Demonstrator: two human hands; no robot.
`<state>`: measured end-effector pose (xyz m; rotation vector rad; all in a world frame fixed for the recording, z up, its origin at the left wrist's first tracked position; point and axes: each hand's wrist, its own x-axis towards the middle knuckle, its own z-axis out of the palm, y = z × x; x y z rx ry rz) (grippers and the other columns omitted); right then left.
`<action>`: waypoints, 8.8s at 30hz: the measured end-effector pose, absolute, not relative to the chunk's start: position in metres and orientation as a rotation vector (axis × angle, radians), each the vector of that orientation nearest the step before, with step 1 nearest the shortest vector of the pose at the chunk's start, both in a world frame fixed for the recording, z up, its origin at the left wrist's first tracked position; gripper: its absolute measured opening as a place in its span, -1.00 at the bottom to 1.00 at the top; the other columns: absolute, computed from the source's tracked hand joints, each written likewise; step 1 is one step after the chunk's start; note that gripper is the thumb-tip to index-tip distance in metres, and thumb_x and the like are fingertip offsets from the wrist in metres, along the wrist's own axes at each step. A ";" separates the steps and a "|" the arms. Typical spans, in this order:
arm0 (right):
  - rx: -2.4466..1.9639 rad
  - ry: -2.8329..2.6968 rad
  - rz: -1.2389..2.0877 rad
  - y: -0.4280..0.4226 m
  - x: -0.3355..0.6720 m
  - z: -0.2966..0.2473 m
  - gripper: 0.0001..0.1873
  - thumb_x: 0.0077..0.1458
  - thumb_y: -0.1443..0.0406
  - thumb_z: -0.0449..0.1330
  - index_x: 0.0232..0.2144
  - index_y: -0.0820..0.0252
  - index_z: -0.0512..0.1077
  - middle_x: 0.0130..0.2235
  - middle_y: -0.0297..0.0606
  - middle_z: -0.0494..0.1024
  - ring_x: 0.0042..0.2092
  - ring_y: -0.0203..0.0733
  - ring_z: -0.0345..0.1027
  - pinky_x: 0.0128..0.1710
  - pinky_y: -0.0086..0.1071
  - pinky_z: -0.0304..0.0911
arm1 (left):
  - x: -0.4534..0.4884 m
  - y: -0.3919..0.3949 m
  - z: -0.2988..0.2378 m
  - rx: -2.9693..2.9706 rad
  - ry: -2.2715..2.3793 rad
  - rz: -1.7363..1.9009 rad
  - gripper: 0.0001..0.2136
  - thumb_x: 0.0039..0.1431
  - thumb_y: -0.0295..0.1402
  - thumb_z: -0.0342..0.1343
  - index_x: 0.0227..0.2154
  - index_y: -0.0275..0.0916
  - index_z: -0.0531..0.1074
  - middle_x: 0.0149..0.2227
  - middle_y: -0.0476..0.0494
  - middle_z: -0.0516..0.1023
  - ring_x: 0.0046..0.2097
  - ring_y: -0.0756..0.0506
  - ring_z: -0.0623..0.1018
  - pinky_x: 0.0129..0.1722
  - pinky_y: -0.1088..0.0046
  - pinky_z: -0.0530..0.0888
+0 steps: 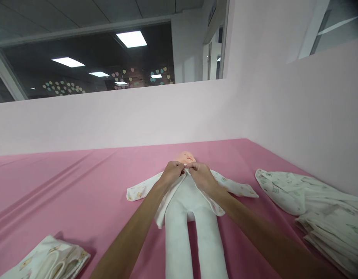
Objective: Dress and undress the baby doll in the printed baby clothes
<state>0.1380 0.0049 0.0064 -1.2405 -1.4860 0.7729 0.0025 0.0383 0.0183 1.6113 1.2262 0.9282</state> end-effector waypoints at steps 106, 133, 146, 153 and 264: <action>-1.169 -1.497 0.668 -0.045 0.136 -0.006 -0.80 0.14 0.19 0.05 -0.34 0.13 0.42 -0.27 -0.27 0.52 -0.22 -0.16 0.38 -0.24 -0.30 0.27 | -0.001 -0.031 0.006 2.216 1.314 1.038 -0.83 0.20 -0.36 -0.07 -0.49 -0.23 0.31 -0.45 0.04 0.39 -0.39 0.00 0.31 -0.39 0.48 0.21; -1.108 -1.664 0.047 -0.034 0.139 -0.030 -0.86 0.16 0.36 0.03 -0.41 0.13 0.36 -0.34 -0.26 0.48 -0.25 -0.16 0.31 -0.22 -0.26 0.20 | -0.002 -0.018 0.014 2.070 1.285 0.926 -0.79 0.18 -0.28 -0.17 -0.55 -0.21 0.09 -0.49 0.07 0.22 -0.42 0.02 0.20 -0.45 0.48 0.16; -1.146 -1.710 0.137 -0.031 0.140 -0.031 -0.85 0.14 0.37 0.02 -0.46 0.12 0.31 -0.36 -0.29 0.48 -0.29 -0.16 0.29 -0.26 -0.26 0.18 | -0.003 -0.023 0.017 2.115 1.249 0.888 -0.81 0.10 -0.38 -0.13 -0.59 -0.22 0.05 -0.55 0.09 0.13 -0.45 0.03 0.17 -0.47 0.48 0.10; -1.152 -1.677 0.185 -0.034 0.140 -0.027 -0.87 0.13 0.37 0.03 -0.44 0.12 0.33 -0.36 -0.29 0.47 -0.27 -0.16 0.29 -0.24 -0.26 0.19 | -0.008 -0.022 0.018 2.032 1.120 0.892 -0.77 0.16 -0.30 -0.09 -0.56 -0.22 0.07 -0.52 0.10 0.10 -0.44 0.04 0.14 -0.45 0.49 0.12; -1.114 -1.640 0.357 -0.119 0.133 -0.034 -0.65 0.26 0.33 -0.07 -0.06 0.02 0.45 0.02 -0.19 0.40 0.03 -0.14 0.33 -0.05 -0.26 0.40 | -0.009 -0.079 0.014 1.778 1.111 0.829 -0.88 0.15 -0.31 -0.05 -0.40 -0.21 0.32 -0.42 0.03 0.34 -0.35 0.00 0.30 -0.37 0.50 0.26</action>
